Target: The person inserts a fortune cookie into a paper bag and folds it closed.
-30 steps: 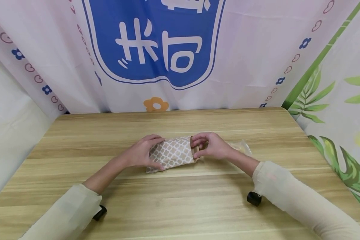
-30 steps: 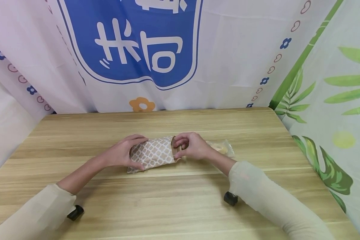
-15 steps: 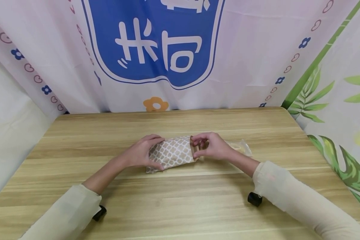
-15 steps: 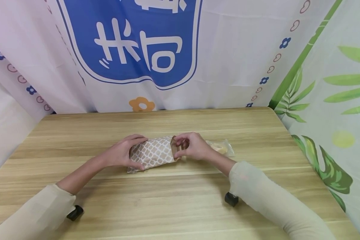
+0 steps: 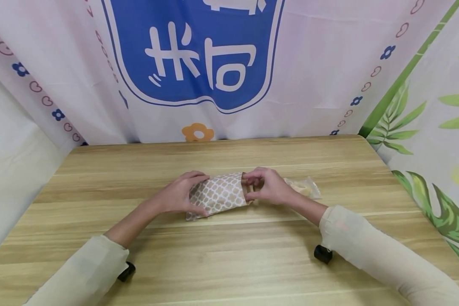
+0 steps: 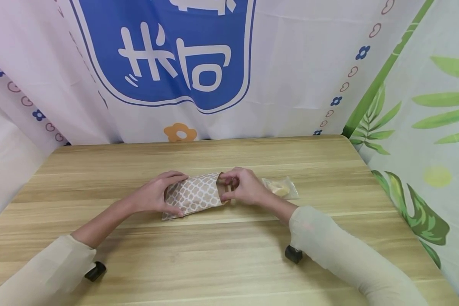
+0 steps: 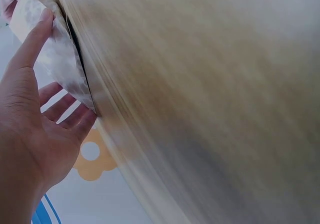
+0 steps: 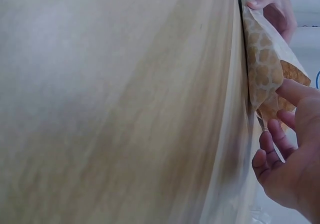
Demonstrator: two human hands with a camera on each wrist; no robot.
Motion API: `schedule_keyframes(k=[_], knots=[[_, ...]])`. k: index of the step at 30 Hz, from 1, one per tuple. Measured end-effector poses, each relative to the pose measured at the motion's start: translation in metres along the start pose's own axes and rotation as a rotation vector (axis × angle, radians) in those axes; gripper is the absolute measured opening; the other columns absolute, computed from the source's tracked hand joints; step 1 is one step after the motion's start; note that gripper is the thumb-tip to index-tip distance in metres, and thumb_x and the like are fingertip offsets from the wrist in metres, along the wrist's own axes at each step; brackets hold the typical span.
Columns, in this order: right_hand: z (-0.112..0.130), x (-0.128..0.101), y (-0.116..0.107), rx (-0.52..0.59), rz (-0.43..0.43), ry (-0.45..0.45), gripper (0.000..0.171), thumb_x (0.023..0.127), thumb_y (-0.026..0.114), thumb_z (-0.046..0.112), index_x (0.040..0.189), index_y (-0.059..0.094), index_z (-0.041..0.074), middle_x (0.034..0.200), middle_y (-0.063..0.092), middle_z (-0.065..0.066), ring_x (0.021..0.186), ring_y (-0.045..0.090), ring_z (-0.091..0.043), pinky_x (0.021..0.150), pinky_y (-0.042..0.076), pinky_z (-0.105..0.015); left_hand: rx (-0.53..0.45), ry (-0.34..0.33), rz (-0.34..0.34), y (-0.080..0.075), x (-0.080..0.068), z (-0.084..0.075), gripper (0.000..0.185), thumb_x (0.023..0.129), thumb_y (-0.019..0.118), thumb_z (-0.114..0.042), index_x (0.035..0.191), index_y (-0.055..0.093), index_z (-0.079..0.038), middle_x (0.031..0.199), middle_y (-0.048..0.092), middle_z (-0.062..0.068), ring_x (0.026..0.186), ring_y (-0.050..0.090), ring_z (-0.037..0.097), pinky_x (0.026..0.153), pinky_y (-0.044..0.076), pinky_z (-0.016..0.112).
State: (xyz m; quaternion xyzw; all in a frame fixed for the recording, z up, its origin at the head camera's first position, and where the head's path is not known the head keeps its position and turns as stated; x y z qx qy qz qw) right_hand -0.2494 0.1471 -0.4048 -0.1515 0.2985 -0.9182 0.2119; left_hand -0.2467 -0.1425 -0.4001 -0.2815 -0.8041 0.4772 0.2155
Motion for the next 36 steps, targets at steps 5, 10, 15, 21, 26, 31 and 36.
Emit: schedule_keyframes(k=[5, 10, 15, 21, 26, 31, 36], knots=[[0.002, 0.002, 0.005, -0.033, -0.002, 0.02, 0.054, 0.075, 0.086, 0.005, 0.125, 0.071, -0.005, 0.101, 0.061, -0.012, 0.088, 0.055, -0.021, 0.078, 0.052, -0.029, 0.001, 0.01, -0.009, 0.0, 0.0, -0.001, 0.106, 0.069, 0.095, -0.048, 0.148, 0.05, 0.007, 0.148, 0.051, 0.025, 0.136, 0.05, 0.044, 0.112, 0.044, 0.058], [0.002, 0.004, 0.01, 0.002, -0.003, 0.045, 0.058, 0.075, 0.083, -0.001, 0.13, 0.066, -0.009, 0.108, 0.053, -0.016, 0.088, 0.05, -0.02, 0.074, 0.048, -0.024, -0.005, 0.008, -0.015, 0.0, -0.001, -0.001, 0.106, 0.069, 0.095, -0.048, 0.148, 0.05, 0.006, 0.147, 0.052, 0.024, 0.136, 0.05, 0.043, 0.112, 0.044, 0.058], [0.002, 0.004, 0.01, 0.014, 0.012, 0.046, 0.059, 0.077, 0.082, -0.001, 0.133, 0.064, -0.01, 0.11, 0.052, -0.016, 0.088, 0.05, -0.02, 0.074, 0.048, -0.022, -0.012, 0.008, -0.018, 0.0, -0.001, -0.001, 0.106, 0.069, 0.095, -0.048, 0.148, 0.05, 0.006, 0.148, 0.052, 0.023, 0.137, 0.05, 0.043, 0.112, 0.044, 0.059], [0.001, 0.002, 0.003, -0.017, 0.002, 0.02, 0.06, 0.076, 0.086, 0.006, 0.132, 0.068, -0.003, 0.105, 0.058, -0.014, 0.093, 0.054, -0.022, 0.081, 0.053, -0.03, -0.016, 0.008, -0.018, 0.0, -0.001, -0.001, 0.107, 0.069, 0.095, -0.048, 0.149, 0.05, 0.006, 0.149, 0.051, 0.024, 0.137, 0.049, 0.043, 0.112, 0.044, 0.059], [0.002, 0.0, -0.005, -0.012, -0.009, 0.008, 0.054, 0.077, 0.091, 0.013, 0.126, 0.072, 0.001, 0.106, 0.064, -0.012, 0.097, 0.059, -0.025, 0.087, 0.054, -0.038, -0.018, 0.009, -0.017, 0.0, -0.001, 0.0, 0.107, 0.07, 0.094, -0.049, 0.15, 0.048, 0.006, 0.15, 0.05, 0.024, 0.138, 0.048, 0.043, 0.113, 0.043, 0.06], [0.005, -0.003, -0.013, -0.03, -0.004, 0.001, 0.052, 0.078, 0.092, 0.016, 0.125, 0.073, 0.002, 0.109, 0.069, -0.011, 0.1, 0.063, -0.026, 0.089, 0.055, -0.043, -0.019, 0.028, -0.025, 0.0, -0.001, 0.001, 0.108, 0.069, 0.094, -0.049, 0.15, 0.048, 0.006, 0.149, 0.05, 0.023, 0.137, 0.049, 0.043, 0.113, 0.043, 0.06], [0.009, -0.006, -0.023, -0.07, -0.024, -0.043, 0.046, 0.08, 0.089, 0.01, 0.122, 0.072, -0.001, 0.114, 0.072, -0.015, 0.098, 0.065, -0.03, 0.082, 0.056, -0.049, -0.024, 0.057, -0.035, 0.001, 0.0, 0.002, 0.108, 0.068, 0.095, -0.048, 0.149, 0.049, 0.006, 0.147, 0.052, 0.023, 0.136, 0.051, 0.041, 0.113, 0.043, 0.058]])
Point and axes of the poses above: each hand's wrist, its own x-axis towards the middle knuckle, its own y-axis out of the palm, z = x × y, the point moved 2 cm from there along x, towards the middle knuckle
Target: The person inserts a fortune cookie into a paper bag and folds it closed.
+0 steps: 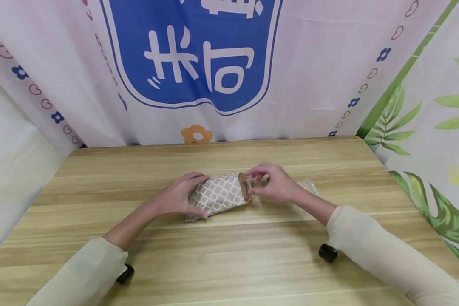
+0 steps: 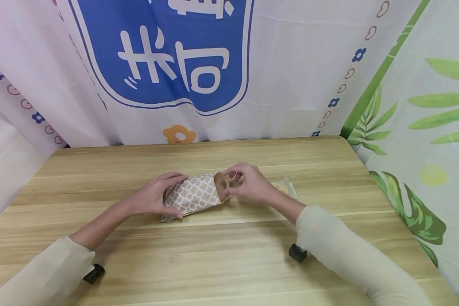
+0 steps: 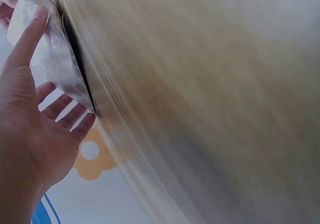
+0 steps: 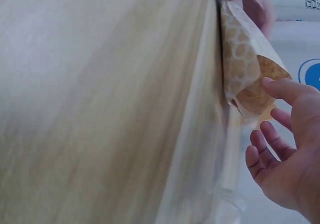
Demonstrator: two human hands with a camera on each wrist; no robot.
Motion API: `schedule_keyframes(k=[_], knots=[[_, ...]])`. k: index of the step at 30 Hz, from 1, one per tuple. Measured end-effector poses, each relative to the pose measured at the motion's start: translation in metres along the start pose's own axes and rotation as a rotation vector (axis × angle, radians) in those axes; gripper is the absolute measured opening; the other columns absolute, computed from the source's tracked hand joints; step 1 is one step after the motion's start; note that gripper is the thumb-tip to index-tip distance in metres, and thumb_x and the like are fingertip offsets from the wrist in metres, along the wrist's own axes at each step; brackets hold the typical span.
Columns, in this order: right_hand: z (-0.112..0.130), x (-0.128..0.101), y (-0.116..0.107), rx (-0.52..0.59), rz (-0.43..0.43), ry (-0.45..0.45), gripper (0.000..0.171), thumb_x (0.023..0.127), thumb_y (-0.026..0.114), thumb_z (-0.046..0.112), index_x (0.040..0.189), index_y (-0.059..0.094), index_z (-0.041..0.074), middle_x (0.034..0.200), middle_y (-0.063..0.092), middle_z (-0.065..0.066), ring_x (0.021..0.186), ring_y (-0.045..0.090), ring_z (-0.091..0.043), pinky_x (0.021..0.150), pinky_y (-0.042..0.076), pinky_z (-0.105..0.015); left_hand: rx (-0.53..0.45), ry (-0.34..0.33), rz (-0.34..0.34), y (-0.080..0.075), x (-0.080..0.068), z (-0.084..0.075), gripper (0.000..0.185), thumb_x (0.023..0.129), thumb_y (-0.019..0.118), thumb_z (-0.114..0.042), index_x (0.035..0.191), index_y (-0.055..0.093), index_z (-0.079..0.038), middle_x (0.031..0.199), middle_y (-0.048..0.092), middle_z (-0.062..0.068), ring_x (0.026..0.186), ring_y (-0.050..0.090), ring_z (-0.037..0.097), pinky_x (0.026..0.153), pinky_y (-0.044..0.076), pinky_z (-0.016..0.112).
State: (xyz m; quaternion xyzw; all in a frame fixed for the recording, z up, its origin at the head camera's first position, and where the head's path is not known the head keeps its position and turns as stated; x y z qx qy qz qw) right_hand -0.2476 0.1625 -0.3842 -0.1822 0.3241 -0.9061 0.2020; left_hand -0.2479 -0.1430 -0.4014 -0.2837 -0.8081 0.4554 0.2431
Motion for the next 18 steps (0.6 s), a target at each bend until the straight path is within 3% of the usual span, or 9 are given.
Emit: schedule_keyframes(k=[6, 18], knots=[[-0.002, -0.003, -0.014, -0.019, -0.018, -0.013, 0.04, 0.082, 0.087, 0.007, 0.117, 0.072, -0.004, 0.113, 0.072, -0.017, 0.096, 0.065, -0.03, 0.08, 0.057, -0.052, 0.004, 0.002, 0.0, 0.001, 0.001, 0.001, 0.108, 0.068, 0.095, -0.048, 0.149, 0.049, 0.006, 0.147, 0.052, 0.022, 0.135, 0.051, 0.04, 0.113, 0.044, 0.057], [-0.008, -0.014, -0.037, -0.074, -0.007, 0.02, 0.036, 0.084, 0.086, 0.006, 0.117, 0.072, -0.003, 0.11, 0.074, -0.018, 0.099, 0.066, -0.029, 0.076, 0.054, -0.036, 0.005, -0.001, 0.002, 0.001, 0.001, 0.001, 0.108, 0.068, 0.096, -0.048, 0.149, 0.05, 0.005, 0.148, 0.052, 0.022, 0.136, 0.051, 0.04, 0.112, 0.044, 0.058]])
Point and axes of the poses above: each hand's wrist, its own x-axis towards the middle knuckle, its own y-axis out of the palm, z = x × y, the point moved 2 cm from there along x, towards the middle knuckle
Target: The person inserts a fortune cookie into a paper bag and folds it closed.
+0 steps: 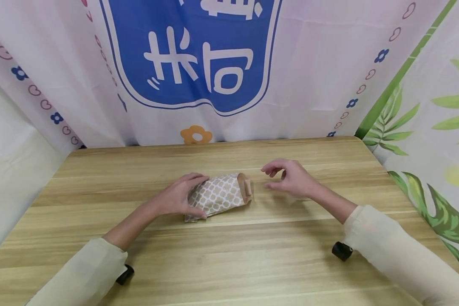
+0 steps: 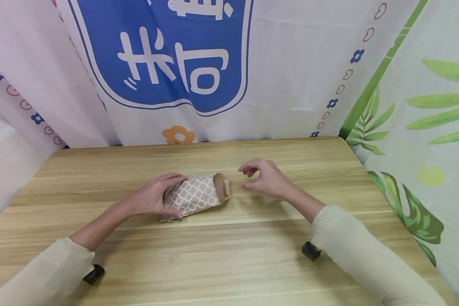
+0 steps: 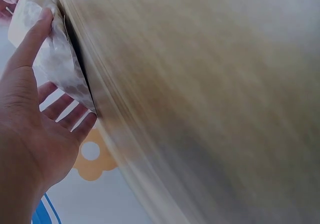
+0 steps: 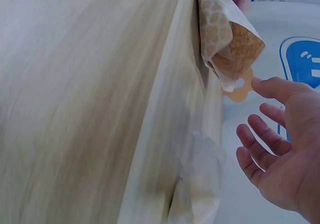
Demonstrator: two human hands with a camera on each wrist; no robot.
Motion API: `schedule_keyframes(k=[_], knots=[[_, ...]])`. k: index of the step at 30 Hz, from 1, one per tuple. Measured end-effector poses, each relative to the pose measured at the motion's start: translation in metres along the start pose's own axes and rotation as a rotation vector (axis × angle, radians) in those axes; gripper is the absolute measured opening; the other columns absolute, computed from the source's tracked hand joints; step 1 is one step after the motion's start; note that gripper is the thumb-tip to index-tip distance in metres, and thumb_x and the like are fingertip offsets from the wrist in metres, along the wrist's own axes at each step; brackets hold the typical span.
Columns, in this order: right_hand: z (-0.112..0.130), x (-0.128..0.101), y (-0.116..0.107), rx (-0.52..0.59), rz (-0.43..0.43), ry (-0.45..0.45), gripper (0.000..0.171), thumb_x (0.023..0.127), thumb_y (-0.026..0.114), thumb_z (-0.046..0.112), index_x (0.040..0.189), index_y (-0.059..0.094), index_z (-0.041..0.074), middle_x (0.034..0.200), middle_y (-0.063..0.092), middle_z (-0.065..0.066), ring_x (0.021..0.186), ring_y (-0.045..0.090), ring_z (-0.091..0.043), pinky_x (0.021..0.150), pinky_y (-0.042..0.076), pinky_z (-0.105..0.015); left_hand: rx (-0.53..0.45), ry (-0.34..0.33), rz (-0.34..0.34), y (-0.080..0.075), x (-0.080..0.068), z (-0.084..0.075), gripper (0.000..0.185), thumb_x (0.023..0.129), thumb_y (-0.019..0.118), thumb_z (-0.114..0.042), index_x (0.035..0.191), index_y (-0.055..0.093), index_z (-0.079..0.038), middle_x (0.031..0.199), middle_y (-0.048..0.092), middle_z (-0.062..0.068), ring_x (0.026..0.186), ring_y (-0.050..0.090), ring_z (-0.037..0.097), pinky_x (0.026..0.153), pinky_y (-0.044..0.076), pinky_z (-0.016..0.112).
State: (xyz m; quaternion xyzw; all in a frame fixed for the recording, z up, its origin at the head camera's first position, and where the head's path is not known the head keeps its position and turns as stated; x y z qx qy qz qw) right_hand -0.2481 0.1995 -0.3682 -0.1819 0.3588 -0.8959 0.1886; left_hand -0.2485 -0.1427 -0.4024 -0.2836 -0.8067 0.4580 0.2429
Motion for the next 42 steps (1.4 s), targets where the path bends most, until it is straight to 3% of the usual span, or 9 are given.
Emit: schedule_keyframes(k=[14, 18, 22, 34, 42], knots=[[-0.019, -0.016, -0.02, -0.075, 0.008, 0.028, 0.033, 0.086, 0.082, 0.002, 0.116, 0.072, -0.005, 0.114, 0.073, -0.021, 0.1, 0.066, -0.036, 0.077, 0.055, -0.045, 0.0, -0.004, 0.01, 0.0, -0.001, -0.001, 0.107, 0.068, 0.095, -0.048, 0.149, 0.049, 0.005, 0.149, 0.051, 0.023, 0.137, 0.049, 0.042, 0.112, 0.043, 0.06], [-0.021, -0.019, -0.024, -0.12, 0.017, 0.055, 0.036, 0.088, 0.082, 0.009, 0.119, 0.071, -0.005, 0.117, 0.072, -0.022, 0.105, 0.066, -0.039, 0.085, 0.056, -0.055, -0.001, -0.005, 0.014, -0.001, -0.001, -0.001, 0.107, 0.069, 0.094, -0.049, 0.15, 0.049, 0.005, 0.149, 0.05, 0.023, 0.137, 0.049, 0.042, 0.112, 0.043, 0.06], [-0.025, -0.023, -0.029, -0.186, 0.031, 0.106, 0.046, 0.088, 0.083, 0.023, 0.122, 0.07, -0.005, 0.119, 0.071, -0.023, 0.107, 0.066, -0.04, 0.091, 0.056, -0.057, -0.005, -0.01, 0.016, -0.001, -0.001, -0.001, 0.107, 0.069, 0.094, -0.05, 0.15, 0.049, 0.004, 0.15, 0.05, 0.023, 0.138, 0.048, 0.043, 0.113, 0.042, 0.06], [-0.035, -0.033, -0.034, -0.322, 0.068, 0.174, 0.07, 0.075, 0.089, 0.047, 0.121, 0.07, -0.002, 0.114, 0.069, -0.023, 0.101, 0.067, -0.038, 0.087, 0.057, -0.056, -0.006, -0.016, 0.016, -0.002, -0.002, -0.002, 0.107, 0.068, 0.094, -0.049, 0.15, 0.049, 0.004, 0.15, 0.05, 0.024, 0.138, 0.048, 0.043, 0.113, 0.042, 0.061], [-0.04, -0.038, -0.031, -0.335, 0.11, 0.144, 0.072, 0.067, 0.095, 0.037, 0.122, 0.068, 0.001, 0.11, 0.067, -0.021, 0.101, 0.066, -0.038, 0.089, 0.055, -0.057, -0.017, -0.008, 0.01, -0.001, -0.001, -0.001, 0.106, 0.068, 0.095, -0.047, 0.149, 0.05, 0.004, 0.148, 0.051, 0.023, 0.137, 0.049, 0.042, 0.113, 0.043, 0.06]])
Point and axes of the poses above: each hand's wrist, its own x-axis towards the middle knuckle, its own y-axis out of the palm, z = x × y, the point moved 2 cm from there along x, towards the middle knuckle
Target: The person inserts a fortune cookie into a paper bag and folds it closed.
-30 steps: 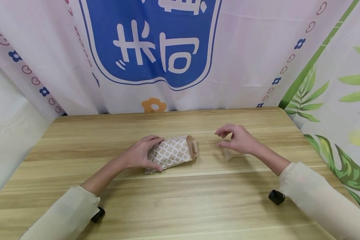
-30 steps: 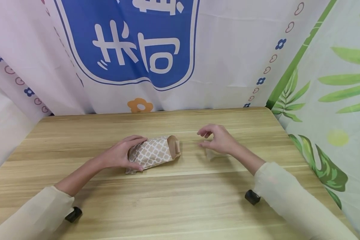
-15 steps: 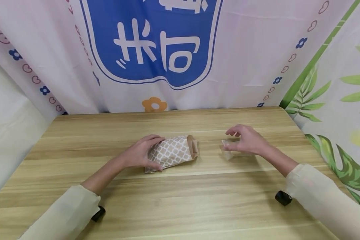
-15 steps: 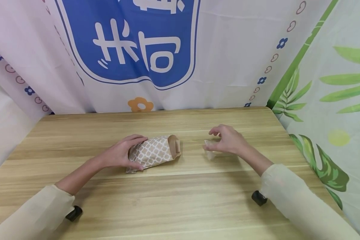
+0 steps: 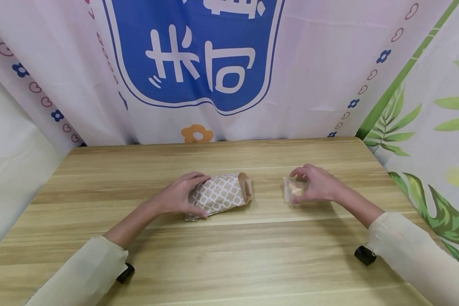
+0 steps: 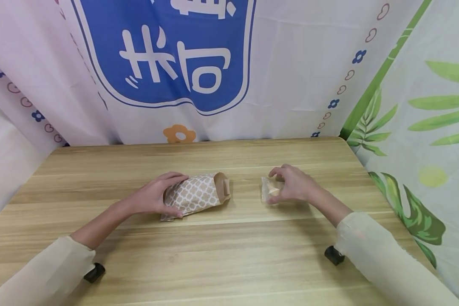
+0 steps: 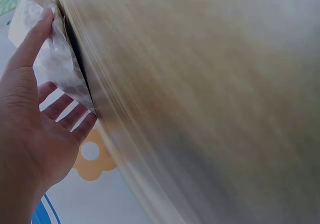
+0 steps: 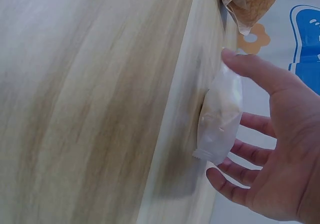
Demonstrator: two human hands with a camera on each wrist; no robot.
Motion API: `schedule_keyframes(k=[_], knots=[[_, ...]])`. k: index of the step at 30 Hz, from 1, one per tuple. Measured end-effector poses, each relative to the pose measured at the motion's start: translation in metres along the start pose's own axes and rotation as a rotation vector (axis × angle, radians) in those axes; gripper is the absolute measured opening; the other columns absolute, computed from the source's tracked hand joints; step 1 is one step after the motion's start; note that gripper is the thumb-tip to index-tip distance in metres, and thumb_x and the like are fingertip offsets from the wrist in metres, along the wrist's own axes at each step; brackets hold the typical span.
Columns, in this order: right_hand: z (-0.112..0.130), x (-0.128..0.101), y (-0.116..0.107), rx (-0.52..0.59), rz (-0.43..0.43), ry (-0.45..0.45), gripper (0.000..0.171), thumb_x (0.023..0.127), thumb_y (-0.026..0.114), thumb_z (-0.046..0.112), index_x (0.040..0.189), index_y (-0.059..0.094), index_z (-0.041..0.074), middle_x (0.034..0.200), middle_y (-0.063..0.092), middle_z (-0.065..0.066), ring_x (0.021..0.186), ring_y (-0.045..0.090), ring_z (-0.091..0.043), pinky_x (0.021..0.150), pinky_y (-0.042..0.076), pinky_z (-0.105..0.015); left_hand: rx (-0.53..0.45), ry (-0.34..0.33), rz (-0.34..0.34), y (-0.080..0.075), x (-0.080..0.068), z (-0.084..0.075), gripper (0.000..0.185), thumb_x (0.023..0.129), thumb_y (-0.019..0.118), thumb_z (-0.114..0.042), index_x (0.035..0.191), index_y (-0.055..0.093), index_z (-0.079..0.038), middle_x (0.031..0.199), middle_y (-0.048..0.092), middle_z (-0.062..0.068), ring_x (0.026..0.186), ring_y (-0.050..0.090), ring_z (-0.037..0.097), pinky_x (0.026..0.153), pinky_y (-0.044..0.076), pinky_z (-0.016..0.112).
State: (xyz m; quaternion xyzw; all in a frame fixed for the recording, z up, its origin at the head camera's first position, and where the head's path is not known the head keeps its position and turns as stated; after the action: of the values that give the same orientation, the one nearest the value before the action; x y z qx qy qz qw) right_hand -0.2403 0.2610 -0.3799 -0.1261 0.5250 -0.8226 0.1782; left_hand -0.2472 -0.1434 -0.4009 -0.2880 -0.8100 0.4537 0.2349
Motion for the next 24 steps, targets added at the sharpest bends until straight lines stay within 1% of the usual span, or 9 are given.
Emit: schedule_keyframes(k=[3, 6, 8, 12, 15, 18, 21, 24], knots=[[-0.0013, 0.0, 0.0013, 0.004, 0.005, 0.001, 0.068, 0.068, 0.095, 0.031, 0.122, 0.068, -0.001, 0.108, 0.068, -0.019, 0.1, 0.065, -0.036, 0.089, 0.055, -0.056, 0.001, 0.001, 0.0, 0.0, 0.0, 0.0, 0.106, 0.068, 0.095, -0.047, 0.149, 0.05, 0.004, 0.148, 0.052, 0.023, 0.136, 0.05, 0.041, 0.113, 0.043, 0.06], [-0.002, 0.0008, 0.0017, 0.013, 0.004, 0.032, 0.064, 0.072, 0.093, 0.029, 0.122, 0.068, -0.002, 0.105, 0.068, -0.015, 0.097, 0.065, -0.033, 0.087, 0.055, -0.054, 0.003, 0.0, 0.002, 0.0, 0.0001, 0.0001, 0.106, 0.068, 0.095, -0.048, 0.149, 0.05, 0.004, 0.148, 0.051, 0.023, 0.136, 0.05, 0.042, 0.112, 0.043, 0.06], [-0.0016, 0.0017, 0.0018, 0.01, 0.0, 0.064, 0.064, 0.074, 0.092, 0.031, 0.123, 0.067, -0.002, 0.102, 0.068, -0.012, 0.094, 0.065, -0.029, 0.085, 0.055, -0.051, 0.004, 0.004, 0.001, -0.0001, 0.0001, 0.0004, 0.106, 0.068, 0.095, -0.048, 0.149, 0.05, 0.005, 0.148, 0.051, 0.023, 0.136, 0.05, 0.042, 0.112, 0.043, 0.06], [-0.0009, 0.0038, 0.0022, -0.033, -0.014, 0.113, 0.071, 0.076, 0.091, 0.041, 0.127, 0.066, -0.001, 0.101, 0.068, -0.01, 0.09, 0.063, -0.025, 0.08, 0.056, -0.047, 0.008, 0.005, -0.002, -0.0008, 0.0, 0.001, 0.106, 0.068, 0.094, -0.049, 0.149, 0.05, 0.005, 0.148, 0.051, 0.023, 0.136, 0.05, 0.042, 0.112, 0.043, 0.06], [0.0001, 0.0048, 0.0019, -0.062, -0.023, 0.127, 0.08, 0.077, 0.09, 0.046, 0.134, 0.063, -0.001, 0.107, 0.069, -0.014, 0.091, 0.063, -0.027, 0.077, 0.055, -0.047, 0.012, 0.006, -0.004, -0.001, -0.0001, 0.0012, 0.106, 0.068, 0.094, -0.049, 0.149, 0.05, 0.004, 0.148, 0.052, 0.023, 0.136, 0.05, 0.042, 0.112, 0.043, 0.06], [0.0013, 0.0047, 0.0014, -0.073, -0.024, 0.131, 0.085, 0.077, 0.089, 0.049, 0.14, 0.059, 0.0, 0.114, 0.069, -0.02, 0.097, 0.064, -0.032, 0.077, 0.056, -0.049, 0.017, 0.006, -0.002, -0.0006, -0.0004, 0.0013, 0.106, 0.068, 0.094, -0.05, 0.149, 0.051, 0.003, 0.147, 0.052, 0.022, 0.136, 0.05, 0.041, 0.112, 0.044, 0.06], [0.0016, 0.0036, 0.0004, -0.063, -0.009, 0.121, 0.086, 0.08, 0.087, 0.05, 0.143, 0.057, 0.001, 0.121, 0.067, -0.023, 0.106, 0.064, -0.038, 0.083, 0.057, -0.054, 0.016, 0.003, 0.0, -0.0002, -0.0004, 0.0015, 0.106, 0.068, 0.094, -0.05, 0.149, 0.051, 0.003, 0.148, 0.052, 0.022, 0.136, 0.05, 0.041, 0.112, 0.044, 0.06], [0.0017, 0.0024, -0.002, -0.012, 0.027, 0.072, 0.086, 0.081, 0.088, 0.047, 0.145, 0.055, -0.001, 0.126, 0.063, -0.028, 0.109, 0.062, -0.04, 0.088, 0.056, -0.055, 0.016, -0.005, 0.004, 0.0003, -0.0007, 0.0015, 0.106, 0.069, 0.094, -0.05, 0.15, 0.05, 0.002, 0.149, 0.051, 0.022, 0.137, 0.049, 0.041, 0.112, 0.043, 0.06]])
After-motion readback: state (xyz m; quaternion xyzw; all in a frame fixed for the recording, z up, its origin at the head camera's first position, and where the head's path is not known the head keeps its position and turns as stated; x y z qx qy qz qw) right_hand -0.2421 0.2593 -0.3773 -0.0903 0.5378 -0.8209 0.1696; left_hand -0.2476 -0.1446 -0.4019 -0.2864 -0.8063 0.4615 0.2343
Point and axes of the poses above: each hand's wrist, its own x-axis towards the middle knuckle, its own y-axis out of the palm, z = x × y, the point moved 2 cm from there along x, towards the middle knuckle
